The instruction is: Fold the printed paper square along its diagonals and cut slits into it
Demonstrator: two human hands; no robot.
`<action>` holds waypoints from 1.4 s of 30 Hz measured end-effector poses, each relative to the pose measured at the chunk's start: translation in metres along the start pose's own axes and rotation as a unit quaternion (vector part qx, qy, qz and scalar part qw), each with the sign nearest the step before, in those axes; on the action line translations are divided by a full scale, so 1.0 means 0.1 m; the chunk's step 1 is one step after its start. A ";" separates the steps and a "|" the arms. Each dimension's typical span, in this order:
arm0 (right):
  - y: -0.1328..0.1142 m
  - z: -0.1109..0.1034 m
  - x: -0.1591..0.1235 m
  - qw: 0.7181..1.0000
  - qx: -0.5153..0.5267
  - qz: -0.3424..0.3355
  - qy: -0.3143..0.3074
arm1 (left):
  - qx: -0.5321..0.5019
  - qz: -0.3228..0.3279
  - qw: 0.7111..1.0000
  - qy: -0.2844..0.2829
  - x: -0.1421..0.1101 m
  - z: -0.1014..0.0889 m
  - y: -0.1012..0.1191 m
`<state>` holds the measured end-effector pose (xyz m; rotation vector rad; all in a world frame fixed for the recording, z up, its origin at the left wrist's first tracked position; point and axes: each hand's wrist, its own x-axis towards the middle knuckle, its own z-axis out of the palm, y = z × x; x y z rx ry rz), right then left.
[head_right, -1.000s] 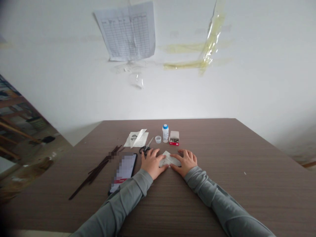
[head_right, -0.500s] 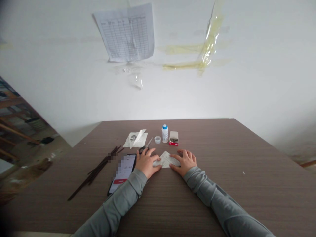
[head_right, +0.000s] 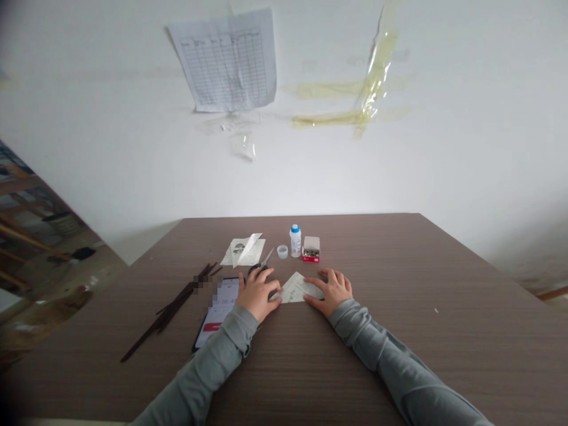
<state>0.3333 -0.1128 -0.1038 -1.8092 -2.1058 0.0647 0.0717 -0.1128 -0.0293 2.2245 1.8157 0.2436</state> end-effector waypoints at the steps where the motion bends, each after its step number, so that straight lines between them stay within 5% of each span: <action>1: 0.00 0.00 0.00 1.000 -0.001 0.001 0.000 | 0.005 0.002 1.000 0.000 0.00 0.02 -0.03; 28: 0.08 0.09 0.00 1.000 0.009 -0.004 0.005 | 0.045 -0.030 0.998 0.020 -0.02 0.02 -0.39; 32: 0.08 0.12 0.00 1.000 0.003 -0.003 0.008 | 0.023 -0.007 0.999 0.042 0.01 0.02 -0.26; 42: -0.08 0.17 0.05 0.999 -0.027 0.006 0.043 | 0.031 0.013 0.999 -0.033 0.14 0.05 0.31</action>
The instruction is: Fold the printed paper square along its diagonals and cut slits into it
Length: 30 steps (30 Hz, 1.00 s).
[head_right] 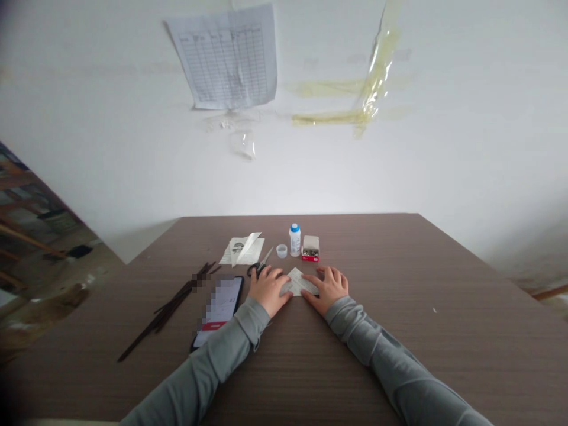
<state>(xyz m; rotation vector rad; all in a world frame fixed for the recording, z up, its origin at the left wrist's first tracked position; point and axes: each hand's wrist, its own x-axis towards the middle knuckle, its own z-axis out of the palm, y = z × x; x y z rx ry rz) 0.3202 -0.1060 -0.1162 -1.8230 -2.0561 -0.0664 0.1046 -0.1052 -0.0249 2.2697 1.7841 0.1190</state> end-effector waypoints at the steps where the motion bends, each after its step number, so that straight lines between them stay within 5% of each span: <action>1: -0.01 0.00 0.01 1.000 0.001 0.002 -0.001 | 0.000 -0.005 1.000 -0.001 0.02 0.01 0.02; 18: -0.15 -0.13 0.11 0.996 0.011 0.054 -0.067 | -0.032 -0.024 0.999 0.011 0.10 0.03 -0.02; 30: 0.21 -0.32 0.19 0.991 0.033 0.069 -0.109 | -0.018 -0.031 0.999 -0.019 0.06 -0.12 -0.10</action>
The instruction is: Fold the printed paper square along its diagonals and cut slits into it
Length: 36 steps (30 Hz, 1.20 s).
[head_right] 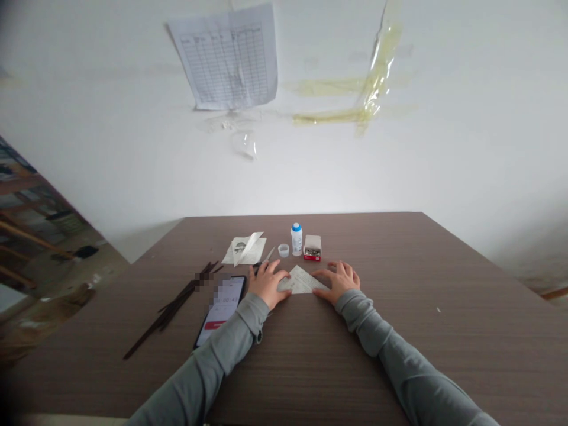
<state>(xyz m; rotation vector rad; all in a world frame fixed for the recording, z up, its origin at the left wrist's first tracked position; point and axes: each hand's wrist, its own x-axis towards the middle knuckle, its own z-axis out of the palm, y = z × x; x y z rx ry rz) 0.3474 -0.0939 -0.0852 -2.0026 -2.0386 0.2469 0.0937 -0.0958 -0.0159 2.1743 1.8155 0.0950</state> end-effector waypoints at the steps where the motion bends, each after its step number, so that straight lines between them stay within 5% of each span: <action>1: 0.02 -0.01 0.00 1.000 -0.001 0.001 -0.001 | 0.001 -0.001 1.000 -0.001 0.00 -0.02 -0.01; 9: 0.21 -0.12 0.00 1.000 0.003 0.013 -0.025 | 0.031 -0.024 0.999 -0.022 -0.01 -0.11 -0.17; 18: 0.36 -0.16 -0.02 0.999 0.035 -0.004 -0.034 | 0.031 -0.008 0.998 0.048 -0.03 0.04 -0.54; 36: 0.33 -0.06 -0.09 0.999 0.021 -0.020 0.019 | 0.009 -0.027 0.998 0.057 -0.03 0.00 -0.61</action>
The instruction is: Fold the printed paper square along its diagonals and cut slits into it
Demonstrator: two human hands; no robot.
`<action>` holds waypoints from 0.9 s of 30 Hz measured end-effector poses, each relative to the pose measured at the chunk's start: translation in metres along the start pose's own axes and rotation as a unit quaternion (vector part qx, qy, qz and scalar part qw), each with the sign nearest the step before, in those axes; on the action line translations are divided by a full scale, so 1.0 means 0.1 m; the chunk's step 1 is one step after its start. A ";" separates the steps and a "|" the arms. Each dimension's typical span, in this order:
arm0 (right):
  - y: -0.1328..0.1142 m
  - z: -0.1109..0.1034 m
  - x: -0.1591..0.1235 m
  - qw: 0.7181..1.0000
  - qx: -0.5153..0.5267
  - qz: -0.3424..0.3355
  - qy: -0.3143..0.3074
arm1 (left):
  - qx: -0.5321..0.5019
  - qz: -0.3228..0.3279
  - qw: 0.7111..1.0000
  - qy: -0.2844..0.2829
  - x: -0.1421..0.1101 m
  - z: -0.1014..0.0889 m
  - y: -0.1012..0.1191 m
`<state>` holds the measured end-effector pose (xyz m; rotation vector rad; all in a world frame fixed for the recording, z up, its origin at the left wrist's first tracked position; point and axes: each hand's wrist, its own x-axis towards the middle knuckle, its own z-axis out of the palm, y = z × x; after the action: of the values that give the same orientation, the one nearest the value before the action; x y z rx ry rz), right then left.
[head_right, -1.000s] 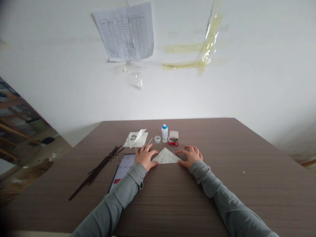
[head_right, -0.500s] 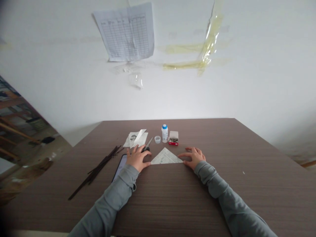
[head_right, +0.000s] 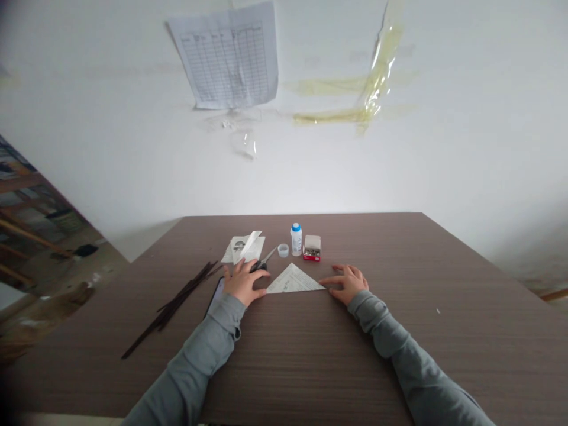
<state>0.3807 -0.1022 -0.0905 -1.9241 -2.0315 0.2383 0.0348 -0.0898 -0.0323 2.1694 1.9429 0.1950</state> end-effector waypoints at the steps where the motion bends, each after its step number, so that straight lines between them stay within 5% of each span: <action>1: -0.01 0.00 0.00 1.000 -0.001 0.001 0.000 | -0.001 0.001 1.000 -0.004 -0.01 -0.01 0.02; 11: -0.28 0.13 -0.06 0.998 -0.015 -0.051 0.012 | -0.025 0.046 0.998 -0.024 -0.12 0.00 0.38; 19: -0.36 0.11 -0.07 0.999 -0.020 -0.041 -0.022 | -0.023 0.045 0.998 -0.028 -0.04 0.12 0.27; 27: -0.36 0.13 -0.09 0.999 -0.008 -0.032 -0.006 | -0.034 0.038 0.998 -0.027 -0.12 -0.03 0.37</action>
<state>0.3427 -0.1119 -0.0912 -1.8666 -2.1050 0.2198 0.0686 -0.1049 -0.0190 2.1826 1.7998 0.2092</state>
